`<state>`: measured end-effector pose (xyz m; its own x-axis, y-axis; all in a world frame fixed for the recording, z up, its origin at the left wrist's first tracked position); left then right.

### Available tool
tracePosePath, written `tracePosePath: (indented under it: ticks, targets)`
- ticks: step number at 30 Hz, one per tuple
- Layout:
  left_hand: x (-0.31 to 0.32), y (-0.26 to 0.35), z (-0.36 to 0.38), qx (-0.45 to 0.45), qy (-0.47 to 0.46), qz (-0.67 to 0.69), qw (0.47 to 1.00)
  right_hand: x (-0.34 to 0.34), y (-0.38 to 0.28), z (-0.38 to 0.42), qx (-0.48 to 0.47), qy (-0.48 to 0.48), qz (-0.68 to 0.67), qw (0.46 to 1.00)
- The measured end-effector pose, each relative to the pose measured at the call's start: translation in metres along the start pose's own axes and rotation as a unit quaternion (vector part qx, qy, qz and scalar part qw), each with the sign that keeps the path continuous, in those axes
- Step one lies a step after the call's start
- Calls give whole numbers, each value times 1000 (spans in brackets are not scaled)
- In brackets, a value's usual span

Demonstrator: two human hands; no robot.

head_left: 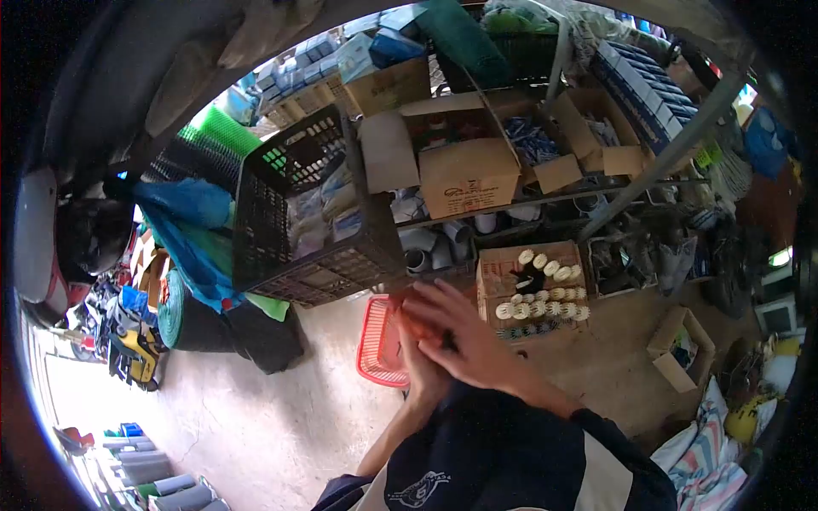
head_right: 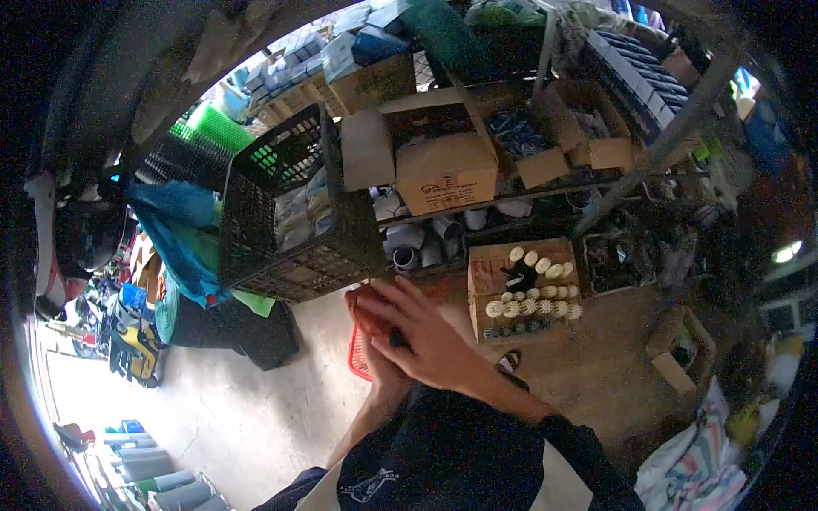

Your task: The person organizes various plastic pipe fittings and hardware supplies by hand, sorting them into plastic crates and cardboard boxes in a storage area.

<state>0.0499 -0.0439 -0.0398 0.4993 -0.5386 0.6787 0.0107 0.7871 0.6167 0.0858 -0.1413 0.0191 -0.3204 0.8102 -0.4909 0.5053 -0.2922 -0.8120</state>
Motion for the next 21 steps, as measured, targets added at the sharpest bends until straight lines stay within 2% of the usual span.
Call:
tracePosePath:
  ticks: [1,3,5,7,8,10,12,14,17,18,21]
  targets:
    - [4,2,-4,-22,-1,63,998,6,-2,9,-5,-26,54,998]
    - [-29,5,-29,-70,-97,10,993,9,-3,30,4,-33,58,998]
    - [-30,7,-32,-76,-123,-41,989,6,1,48,3,-49,65,997]
    - [-21,-1,-17,-79,-65,-71,992,5,8,53,17,-20,55,998]
    - [-3,-2,-1,-55,-91,-129,986,2,11,50,28,12,40,999]
    - [-28,-40,-5,21,-72,-179,981,-10,15,42,43,65,16,997]
    - [-1,-29,15,49,-73,-272,958,-14,28,37,94,87,-130,983]
    - [24,-1,16,104,-113,-463,873,-15,28,37,164,85,-258,948]
    - [19,5,-2,129,21,-417,899,0,19,57,129,84,-169,973]
    - [36,24,-10,82,-48,-318,943,4,17,61,112,66,-206,970]
    - [22,18,-15,129,-1,-347,929,-8,13,48,65,71,-135,986]
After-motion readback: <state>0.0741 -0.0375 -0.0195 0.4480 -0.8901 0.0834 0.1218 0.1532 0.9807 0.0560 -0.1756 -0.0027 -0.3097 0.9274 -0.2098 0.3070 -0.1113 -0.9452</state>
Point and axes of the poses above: each hand's wrist, its own z-axis away from the middle knuckle, its own x-axis out of the palm, y = z × x, the point moved 2 cm from there along -z, towards the middle knuckle
